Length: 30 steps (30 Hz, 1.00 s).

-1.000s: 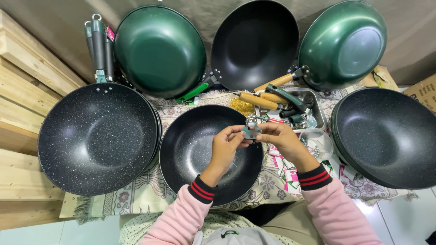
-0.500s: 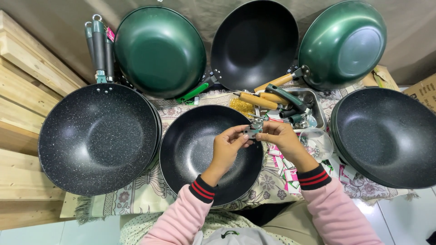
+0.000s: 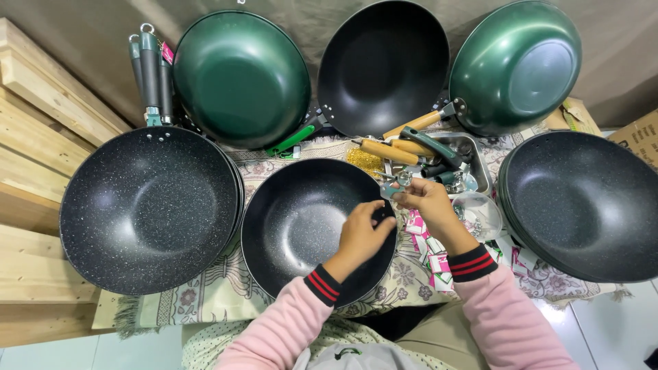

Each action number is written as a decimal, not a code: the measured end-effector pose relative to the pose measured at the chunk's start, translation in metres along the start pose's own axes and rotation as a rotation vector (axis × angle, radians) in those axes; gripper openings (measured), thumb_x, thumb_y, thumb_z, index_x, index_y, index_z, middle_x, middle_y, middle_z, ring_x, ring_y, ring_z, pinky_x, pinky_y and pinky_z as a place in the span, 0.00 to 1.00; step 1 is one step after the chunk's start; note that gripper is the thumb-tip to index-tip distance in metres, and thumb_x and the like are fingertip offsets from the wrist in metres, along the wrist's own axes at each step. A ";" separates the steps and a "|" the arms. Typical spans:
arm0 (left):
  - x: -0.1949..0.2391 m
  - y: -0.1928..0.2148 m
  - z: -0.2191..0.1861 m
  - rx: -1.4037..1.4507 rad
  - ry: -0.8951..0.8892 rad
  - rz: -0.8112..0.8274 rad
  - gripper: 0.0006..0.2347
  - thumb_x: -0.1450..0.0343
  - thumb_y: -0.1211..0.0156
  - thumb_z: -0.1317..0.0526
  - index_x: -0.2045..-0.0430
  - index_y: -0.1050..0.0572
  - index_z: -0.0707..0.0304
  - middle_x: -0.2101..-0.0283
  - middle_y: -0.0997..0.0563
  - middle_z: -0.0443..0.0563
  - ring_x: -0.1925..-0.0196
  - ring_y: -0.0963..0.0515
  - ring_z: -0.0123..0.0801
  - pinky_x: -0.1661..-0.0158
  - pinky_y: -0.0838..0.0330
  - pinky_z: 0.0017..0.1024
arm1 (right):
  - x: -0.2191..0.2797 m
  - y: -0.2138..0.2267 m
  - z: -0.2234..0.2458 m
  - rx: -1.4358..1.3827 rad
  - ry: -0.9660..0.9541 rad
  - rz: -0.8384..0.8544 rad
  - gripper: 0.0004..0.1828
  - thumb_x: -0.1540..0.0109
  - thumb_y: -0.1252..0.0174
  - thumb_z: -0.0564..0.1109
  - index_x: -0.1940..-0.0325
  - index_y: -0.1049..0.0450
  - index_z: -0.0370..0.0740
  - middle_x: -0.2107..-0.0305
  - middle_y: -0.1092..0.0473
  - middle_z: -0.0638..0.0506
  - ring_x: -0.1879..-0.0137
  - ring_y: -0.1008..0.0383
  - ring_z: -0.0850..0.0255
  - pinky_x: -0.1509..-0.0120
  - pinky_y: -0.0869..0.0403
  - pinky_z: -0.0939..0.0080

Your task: Assembling a handle onto a green frying pan using a screwdriver and screws after cleaning it with a cloth.

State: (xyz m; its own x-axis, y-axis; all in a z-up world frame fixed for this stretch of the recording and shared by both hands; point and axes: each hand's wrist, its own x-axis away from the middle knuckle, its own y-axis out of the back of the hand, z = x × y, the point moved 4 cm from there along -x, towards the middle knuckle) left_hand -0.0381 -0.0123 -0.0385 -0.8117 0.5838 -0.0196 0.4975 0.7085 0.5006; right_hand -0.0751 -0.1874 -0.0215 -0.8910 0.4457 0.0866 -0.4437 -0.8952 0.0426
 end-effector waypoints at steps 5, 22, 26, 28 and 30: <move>0.012 -0.032 -0.013 -0.253 0.034 0.309 0.42 0.35 0.35 0.48 0.33 0.48 0.81 0.34 0.40 0.85 0.37 0.30 0.71 0.44 0.30 0.61 | 0.002 -0.002 0.003 -0.023 -0.012 -0.005 0.09 0.46 0.27 0.35 0.64 0.19 0.35 0.77 0.25 0.51 0.71 0.21 0.64 0.62 0.24 0.70; 0.085 -0.008 -0.063 -0.274 -0.514 0.226 0.32 0.41 0.48 0.74 0.39 0.46 0.92 0.48 0.31 0.95 0.68 0.20 0.71 0.70 0.22 0.49 | 0.019 -0.008 0.038 -0.116 0.155 0.166 0.11 0.38 0.38 0.38 0.53 0.23 0.31 0.60 0.20 0.43 0.51 0.18 0.57 0.40 0.22 0.62; 0.093 0.040 -0.099 -0.056 -0.531 0.274 0.24 0.31 0.49 0.70 0.38 0.41 0.84 0.66 0.20 0.72 0.74 0.21 0.63 0.72 0.28 0.48 | 0.022 -0.009 0.057 -0.091 0.325 0.202 0.08 0.38 0.41 0.33 0.54 0.26 0.34 0.61 0.22 0.44 0.57 0.21 0.59 0.46 0.23 0.64; 0.096 0.064 -0.113 -0.019 -0.562 0.285 0.23 0.30 0.49 0.69 0.39 0.38 0.81 0.67 0.20 0.70 0.74 0.21 0.59 0.72 0.28 0.44 | 0.022 -0.003 0.060 -0.073 0.343 0.177 0.09 0.39 0.41 0.32 0.54 0.25 0.34 0.60 0.23 0.44 0.60 0.22 0.60 0.48 0.22 0.65; 0.097 0.089 -0.124 0.137 -0.529 0.355 0.25 0.31 0.46 0.68 0.36 0.37 0.69 0.58 0.16 0.63 0.68 0.16 0.50 0.67 0.26 0.35 | 0.023 0.004 0.068 -0.032 0.401 0.100 0.07 0.37 0.41 0.35 0.54 0.26 0.36 0.64 0.26 0.50 0.68 0.25 0.63 0.57 0.24 0.69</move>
